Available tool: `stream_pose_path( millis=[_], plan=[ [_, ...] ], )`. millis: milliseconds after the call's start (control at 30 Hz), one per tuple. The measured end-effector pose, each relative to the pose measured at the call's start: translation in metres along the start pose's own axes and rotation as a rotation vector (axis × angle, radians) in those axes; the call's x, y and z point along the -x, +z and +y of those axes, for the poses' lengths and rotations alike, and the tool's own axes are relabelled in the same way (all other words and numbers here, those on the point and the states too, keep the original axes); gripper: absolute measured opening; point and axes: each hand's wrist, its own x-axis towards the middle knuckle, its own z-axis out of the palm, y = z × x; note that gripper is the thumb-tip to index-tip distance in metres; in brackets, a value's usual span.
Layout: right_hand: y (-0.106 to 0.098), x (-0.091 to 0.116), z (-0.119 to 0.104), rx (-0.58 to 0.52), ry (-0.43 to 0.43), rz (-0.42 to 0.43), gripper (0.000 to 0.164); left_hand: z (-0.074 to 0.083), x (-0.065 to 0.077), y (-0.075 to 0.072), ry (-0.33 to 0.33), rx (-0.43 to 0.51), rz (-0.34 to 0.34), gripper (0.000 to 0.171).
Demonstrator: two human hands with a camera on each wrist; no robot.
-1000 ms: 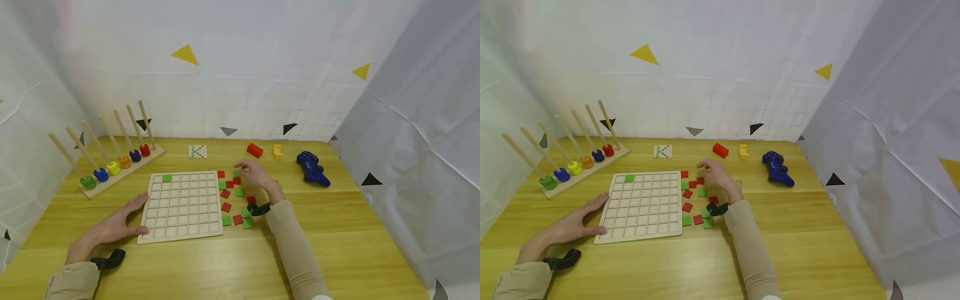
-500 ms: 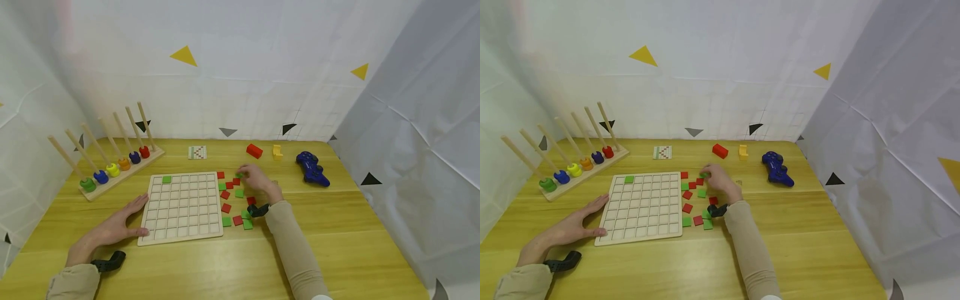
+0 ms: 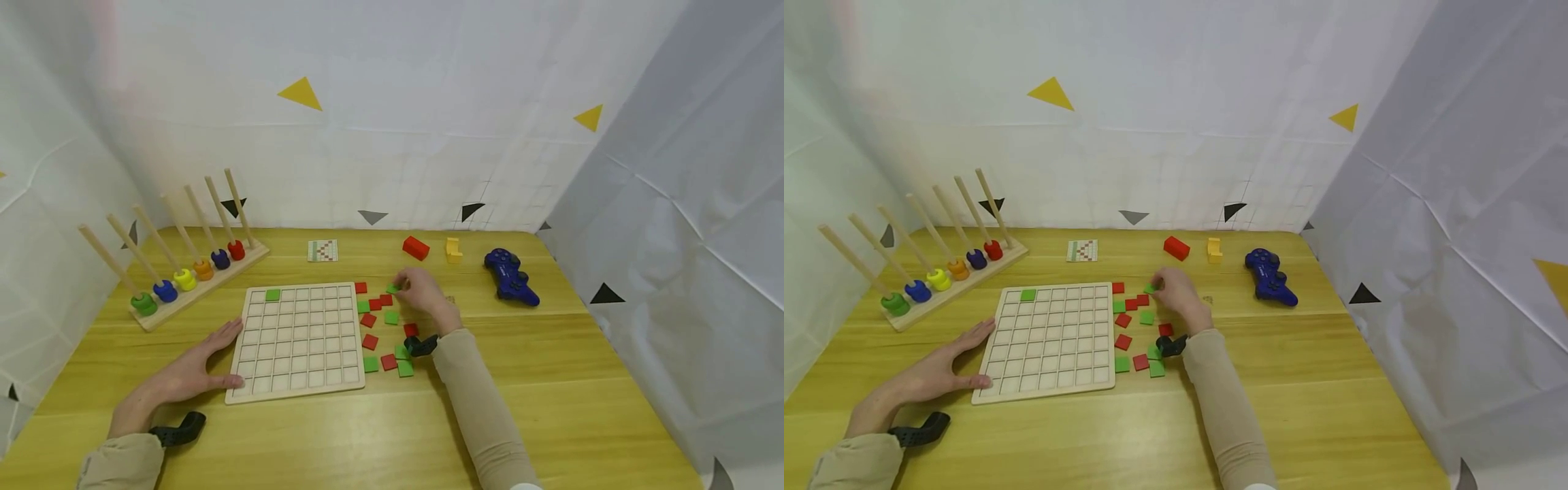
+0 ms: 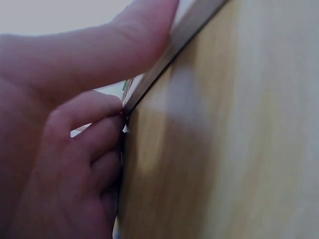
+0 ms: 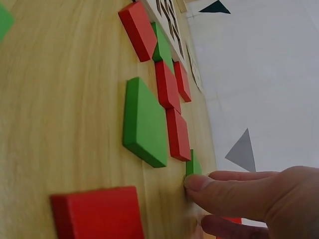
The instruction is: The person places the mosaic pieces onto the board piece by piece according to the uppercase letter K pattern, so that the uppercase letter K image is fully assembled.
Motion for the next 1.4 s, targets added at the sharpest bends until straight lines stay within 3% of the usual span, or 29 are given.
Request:
stream_pose_path(
  millis=[200,833,1100,1400],
  plan=[
    [-0.0011,-0.0011,0.0021,0.066,0.022,-0.022,0.032,-0.0027,-0.0002,0.0008,0.004,0.013,-0.004,0.105],
    [0.0027,-0.0013,0.0052,0.128,-0.001,-0.026,0.023,-0.0027,-0.0005,0.0021,-0.014,0.001,0.003,0.106],
    [0.0002,0.0004,0.006,0.111,-0.013,-0.028,0.024,-0.0015,-0.0027,0.0008,0.0,-0.001,0.009,0.107],
    [-0.0038,0.001,0.0017,-0.017,-0.012,-0.02,0.025,-0.0031,-0.001,0.0016,-0.007,0.0,0.006,0.107]
  ],
)
